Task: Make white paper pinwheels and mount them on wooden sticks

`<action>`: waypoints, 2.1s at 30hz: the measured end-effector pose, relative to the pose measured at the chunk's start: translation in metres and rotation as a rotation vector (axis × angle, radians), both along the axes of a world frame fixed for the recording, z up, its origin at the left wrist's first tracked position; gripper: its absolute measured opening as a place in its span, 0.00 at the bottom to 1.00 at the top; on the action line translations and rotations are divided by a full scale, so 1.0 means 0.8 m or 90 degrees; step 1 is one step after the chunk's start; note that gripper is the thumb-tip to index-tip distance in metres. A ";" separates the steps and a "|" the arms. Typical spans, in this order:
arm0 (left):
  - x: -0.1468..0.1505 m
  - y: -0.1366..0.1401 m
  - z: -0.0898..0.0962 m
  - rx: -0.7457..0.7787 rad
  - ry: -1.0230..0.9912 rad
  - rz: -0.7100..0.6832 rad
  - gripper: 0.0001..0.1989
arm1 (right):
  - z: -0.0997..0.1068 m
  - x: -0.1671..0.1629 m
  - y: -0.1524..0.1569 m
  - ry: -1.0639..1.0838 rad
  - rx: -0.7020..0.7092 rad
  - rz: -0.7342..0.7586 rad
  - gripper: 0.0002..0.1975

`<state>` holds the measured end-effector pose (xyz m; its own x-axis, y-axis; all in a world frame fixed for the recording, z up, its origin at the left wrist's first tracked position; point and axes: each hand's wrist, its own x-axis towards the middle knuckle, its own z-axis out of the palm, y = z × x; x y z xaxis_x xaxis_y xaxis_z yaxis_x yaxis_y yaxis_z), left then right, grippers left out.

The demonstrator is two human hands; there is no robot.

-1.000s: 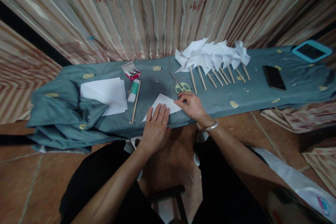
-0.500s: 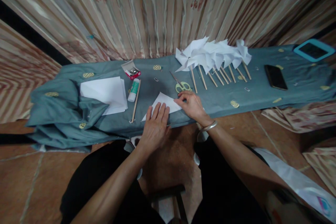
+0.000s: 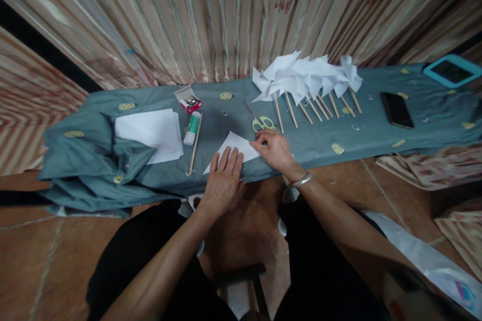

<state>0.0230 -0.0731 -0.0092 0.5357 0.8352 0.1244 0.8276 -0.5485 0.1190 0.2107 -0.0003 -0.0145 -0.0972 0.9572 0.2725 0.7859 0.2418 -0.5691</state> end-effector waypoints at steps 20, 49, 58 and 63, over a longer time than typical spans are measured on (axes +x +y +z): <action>0.000 0.001 -0.002 0.000 0.008 -0.005 0.32 | -0.002 0.000 -0.001 -0.037 0.013 0.014 0.08; 0.000 0.001 -0.004 0.002 0.025 -0.003 0.32 | 0.003 -0.008 -0.031 -0.109 0.059 0.025 0.21; 0.002 0.001 -0.007 0.011 0.029 -0.007 0.30 | -0.001 -0.029 -0.059 -0.135 0.053 0.005 0.28; 0.001 0.001 -0.010 0.026 0.027 -0.008 0.29 | -0.006 -0.033 -0.064 -0.115 0.033 -0.002 0.29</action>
